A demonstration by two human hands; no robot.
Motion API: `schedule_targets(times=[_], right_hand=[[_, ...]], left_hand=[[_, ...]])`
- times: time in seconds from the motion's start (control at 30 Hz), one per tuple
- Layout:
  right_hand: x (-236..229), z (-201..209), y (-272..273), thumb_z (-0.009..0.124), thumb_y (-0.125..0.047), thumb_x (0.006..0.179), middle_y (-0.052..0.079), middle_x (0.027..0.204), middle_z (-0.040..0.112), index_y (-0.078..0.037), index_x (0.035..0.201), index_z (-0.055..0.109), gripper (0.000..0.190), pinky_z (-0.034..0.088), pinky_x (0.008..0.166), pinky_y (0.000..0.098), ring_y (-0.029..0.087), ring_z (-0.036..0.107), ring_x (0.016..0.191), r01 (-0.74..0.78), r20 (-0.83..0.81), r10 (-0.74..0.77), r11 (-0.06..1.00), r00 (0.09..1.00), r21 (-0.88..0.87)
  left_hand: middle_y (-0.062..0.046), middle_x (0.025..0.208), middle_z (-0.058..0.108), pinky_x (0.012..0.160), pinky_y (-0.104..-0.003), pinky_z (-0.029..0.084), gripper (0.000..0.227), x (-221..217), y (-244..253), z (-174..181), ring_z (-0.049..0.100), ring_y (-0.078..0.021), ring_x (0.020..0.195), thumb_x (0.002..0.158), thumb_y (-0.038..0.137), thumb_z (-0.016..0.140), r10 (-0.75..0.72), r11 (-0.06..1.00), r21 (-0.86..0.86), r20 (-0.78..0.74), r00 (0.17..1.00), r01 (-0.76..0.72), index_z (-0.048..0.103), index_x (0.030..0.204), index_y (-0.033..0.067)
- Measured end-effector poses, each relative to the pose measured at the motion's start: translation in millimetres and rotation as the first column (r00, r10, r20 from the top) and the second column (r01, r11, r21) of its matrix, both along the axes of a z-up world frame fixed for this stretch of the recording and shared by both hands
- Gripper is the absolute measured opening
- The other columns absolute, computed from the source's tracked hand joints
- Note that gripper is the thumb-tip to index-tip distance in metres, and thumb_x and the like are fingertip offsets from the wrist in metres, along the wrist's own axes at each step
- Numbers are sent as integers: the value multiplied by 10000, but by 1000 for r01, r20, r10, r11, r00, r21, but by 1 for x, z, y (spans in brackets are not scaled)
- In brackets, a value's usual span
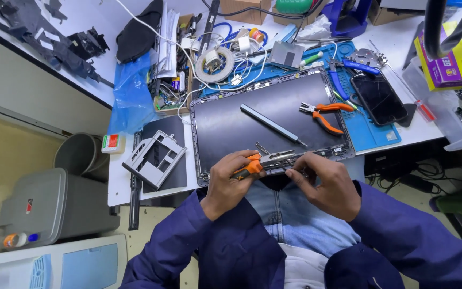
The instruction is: The person is seated and works on small metal components, likely laptop hinges, using two pairs of pliers. They grip and bend the parts, occasionally switching between tools to manipulate the metal pieces over their lap.
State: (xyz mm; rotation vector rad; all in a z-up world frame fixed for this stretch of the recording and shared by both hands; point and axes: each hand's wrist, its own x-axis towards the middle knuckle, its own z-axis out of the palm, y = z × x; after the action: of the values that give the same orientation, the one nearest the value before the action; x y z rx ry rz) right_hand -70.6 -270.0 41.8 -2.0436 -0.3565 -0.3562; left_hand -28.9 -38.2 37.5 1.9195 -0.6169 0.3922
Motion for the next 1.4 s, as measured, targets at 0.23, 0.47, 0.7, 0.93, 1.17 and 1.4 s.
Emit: schedule_targets(times=[0.23,0.47,0.7,0.93,1.17,1.4], right_hand=[[6,-14,-7,777,-154,872,89,549,652,-100,801,701,117,520,465,344,248,659,471,33,-85,-34,999,996,-10],[14,-20,-6,741,-133,891,67,466,630,-98,840,757,64,509,463,309,149,584,436,-27,-247,96,964,964,266],[20,-33,-10,759,-141,914,78,608,673,-15,891,769,129,504,458,266,120,602,535,-53,-395,267,878,879,476],[18,-27,-9,714,-70,935,148,573,638,70,904,712,144,508,331,297,184,608,410,-49,-425,382,788,821,614],[5,-37,-2,716,-35,909,166,596,676,98,938,721,136,604,403,344,193,682,455,-199,-327,457,782,827,590],[1,-37,2,697,-30,918,188,611,724,96,989,691,145,633,472,346,199,722,529,-257,-361,504,794,784,551]], left_hand=[[-79,926,744,831,-423,552,208,36,31,-4,714,-323,838,820,178,868,173,891,303,461,870,-338,680,834,90],[-18,860,715,811,-392,540,322,74,67,-51,729,-269,827,775,405,848,305,550,641,442,843,-536,686,893,153],[-7,742,614,723,-405,532,369,73,61,-44,690,-279,745,798,458,816,317,566,658,383,868,-497,633,896,152],[-139,1030,700,858,-468,544,367,25,31,12,690,-371,1024,964,334,707,217,858,413,243,945,-304,645,1203,62],[-172,1156,737,893,-363,611,442,-32,-4,-17,721,-261,1095,958,178,743,-431,879,-421,-497,753,224,643,1362,30],[-163,1026,730,833,-351,627,319,-26,-5,-16,734,-217,975,964,164,742,-515,824,-519,-517,684,228,665,1228,4]])
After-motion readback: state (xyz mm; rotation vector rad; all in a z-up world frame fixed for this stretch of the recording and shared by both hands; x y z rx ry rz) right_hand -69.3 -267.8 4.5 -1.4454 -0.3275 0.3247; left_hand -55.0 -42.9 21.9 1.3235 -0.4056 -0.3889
